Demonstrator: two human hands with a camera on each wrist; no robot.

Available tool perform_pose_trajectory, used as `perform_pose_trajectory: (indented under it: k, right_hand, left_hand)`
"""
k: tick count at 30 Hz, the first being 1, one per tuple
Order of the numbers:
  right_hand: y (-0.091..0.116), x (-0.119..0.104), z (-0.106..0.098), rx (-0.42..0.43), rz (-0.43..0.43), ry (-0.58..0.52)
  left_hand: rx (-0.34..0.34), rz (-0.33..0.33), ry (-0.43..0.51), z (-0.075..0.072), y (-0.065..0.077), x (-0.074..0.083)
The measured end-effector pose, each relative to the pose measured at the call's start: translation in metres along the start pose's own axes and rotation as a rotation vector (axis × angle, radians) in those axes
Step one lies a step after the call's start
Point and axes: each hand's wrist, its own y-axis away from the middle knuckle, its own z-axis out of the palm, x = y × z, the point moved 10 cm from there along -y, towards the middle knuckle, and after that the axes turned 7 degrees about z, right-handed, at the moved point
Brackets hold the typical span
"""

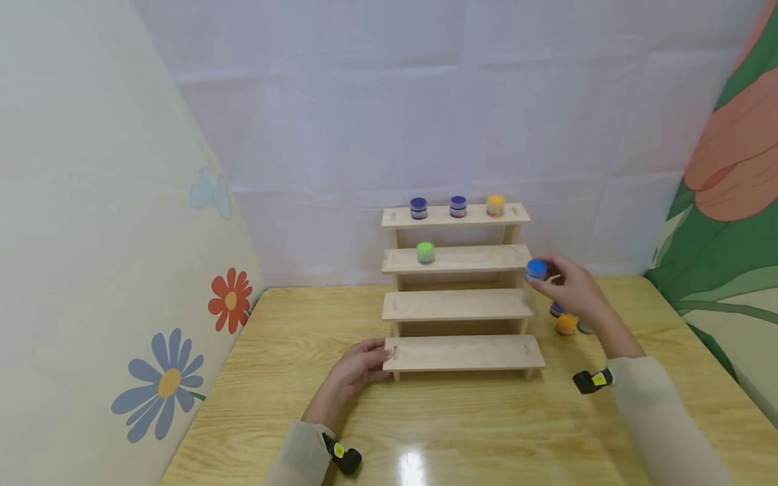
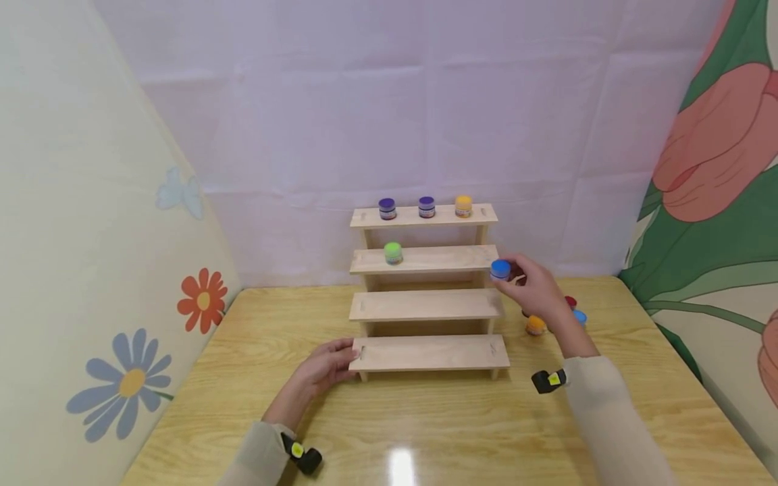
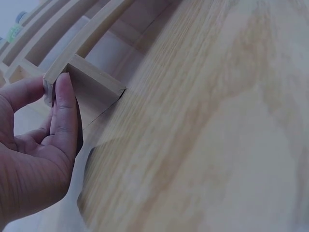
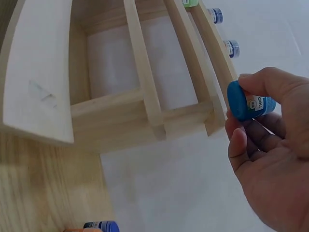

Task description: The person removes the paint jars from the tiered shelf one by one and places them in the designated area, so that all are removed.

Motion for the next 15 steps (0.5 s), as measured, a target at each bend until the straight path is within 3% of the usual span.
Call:
perform_pose_trajectory:
  k: [15]
  right_hand:
    - [0.021,0.027,-0.008,0.006,-0.011,-0.037]
  left_hand:
    - [0.027,-0.019,-0.016,-0.003,0.001,-0.001]
